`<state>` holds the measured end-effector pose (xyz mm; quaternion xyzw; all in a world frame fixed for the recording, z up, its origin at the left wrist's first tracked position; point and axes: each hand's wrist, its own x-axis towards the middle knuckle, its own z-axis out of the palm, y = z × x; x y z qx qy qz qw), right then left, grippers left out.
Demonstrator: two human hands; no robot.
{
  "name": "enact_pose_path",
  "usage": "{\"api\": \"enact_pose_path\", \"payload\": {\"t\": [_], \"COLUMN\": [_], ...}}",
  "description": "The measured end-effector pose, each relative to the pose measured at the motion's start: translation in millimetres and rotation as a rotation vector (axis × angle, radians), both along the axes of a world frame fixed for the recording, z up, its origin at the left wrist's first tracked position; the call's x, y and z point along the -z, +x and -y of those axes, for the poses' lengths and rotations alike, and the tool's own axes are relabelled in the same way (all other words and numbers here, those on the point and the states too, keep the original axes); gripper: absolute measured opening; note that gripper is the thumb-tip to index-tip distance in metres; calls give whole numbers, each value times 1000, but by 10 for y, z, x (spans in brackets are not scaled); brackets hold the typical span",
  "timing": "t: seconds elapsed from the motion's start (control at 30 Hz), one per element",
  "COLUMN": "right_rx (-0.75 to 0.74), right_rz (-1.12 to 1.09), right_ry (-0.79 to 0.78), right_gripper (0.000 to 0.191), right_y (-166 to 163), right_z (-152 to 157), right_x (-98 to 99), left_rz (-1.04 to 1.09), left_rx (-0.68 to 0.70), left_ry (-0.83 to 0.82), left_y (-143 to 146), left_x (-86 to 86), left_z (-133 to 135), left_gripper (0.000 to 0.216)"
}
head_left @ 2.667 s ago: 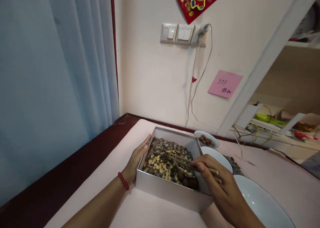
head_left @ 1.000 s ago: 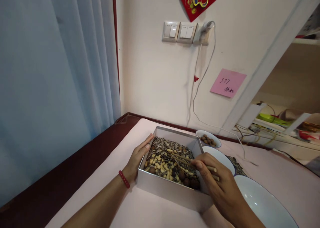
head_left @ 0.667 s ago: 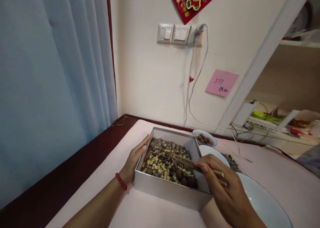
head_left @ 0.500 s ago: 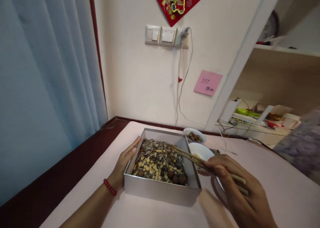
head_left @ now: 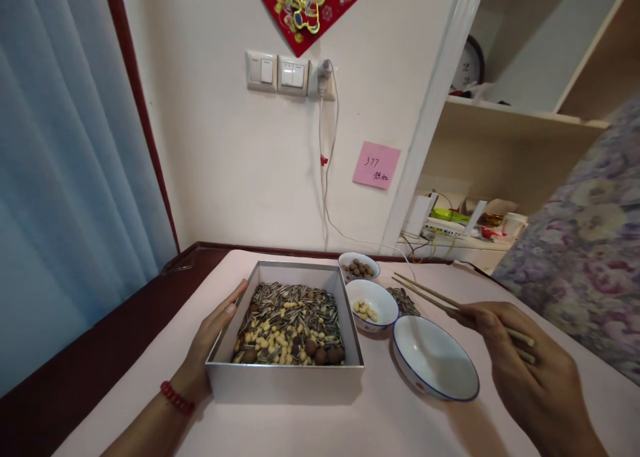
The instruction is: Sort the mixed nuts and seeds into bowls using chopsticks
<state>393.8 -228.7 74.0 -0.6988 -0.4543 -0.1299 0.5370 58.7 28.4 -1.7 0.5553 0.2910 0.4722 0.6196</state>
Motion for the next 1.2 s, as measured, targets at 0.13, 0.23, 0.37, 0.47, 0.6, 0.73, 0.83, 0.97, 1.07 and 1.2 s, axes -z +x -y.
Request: {"api": "enact_pose_path", "payload": {"t": [0.13,0.23,0.37,0.47,0.6,0.73,0.83,0.97,1.07,1.2], "right_rx": [-138,-315,-525,-613,-650,-645,-642,-629,-625,-625], "right_rz": [-58,-89,-111,-119,-83,-51,-32,-3,-4,4], "right_ry": [88,54,-77,-171,-256,-270,-278,-280,-268,-244], "right_gripper": [26,26,26,27,29,29,29,31,31,26], "right_y": [-257,-505,-775,-893,-961,-993,-1015,-1037,-1042,-1041], "right_z": [-91,-220,-454,-616,-747,-812,-858,-905,-899,-843], "right_x": [-91,-143,-87,-10,25,8,22,69,88,74], "left_rz": [13,17,40,66,85,68,73,79,79,69], "left_rx": [-3,-10,-8,13,22,3,9,12,7,7], "left_ry": [-3,-14,-17,-26,-56,-30,-28,-29,-28,-16], "left_y": [12,15,14,12,6,-4,-7,-7,-10,-18], "left_x": [-35,-45,-27,-20,-51,-72,-51,-26,-39,-57], "left_z": [36,51,43,42,70,82,64,50,62,71], "left_gripper": [53,56,55,54,58,58,56,56,55,53]}}
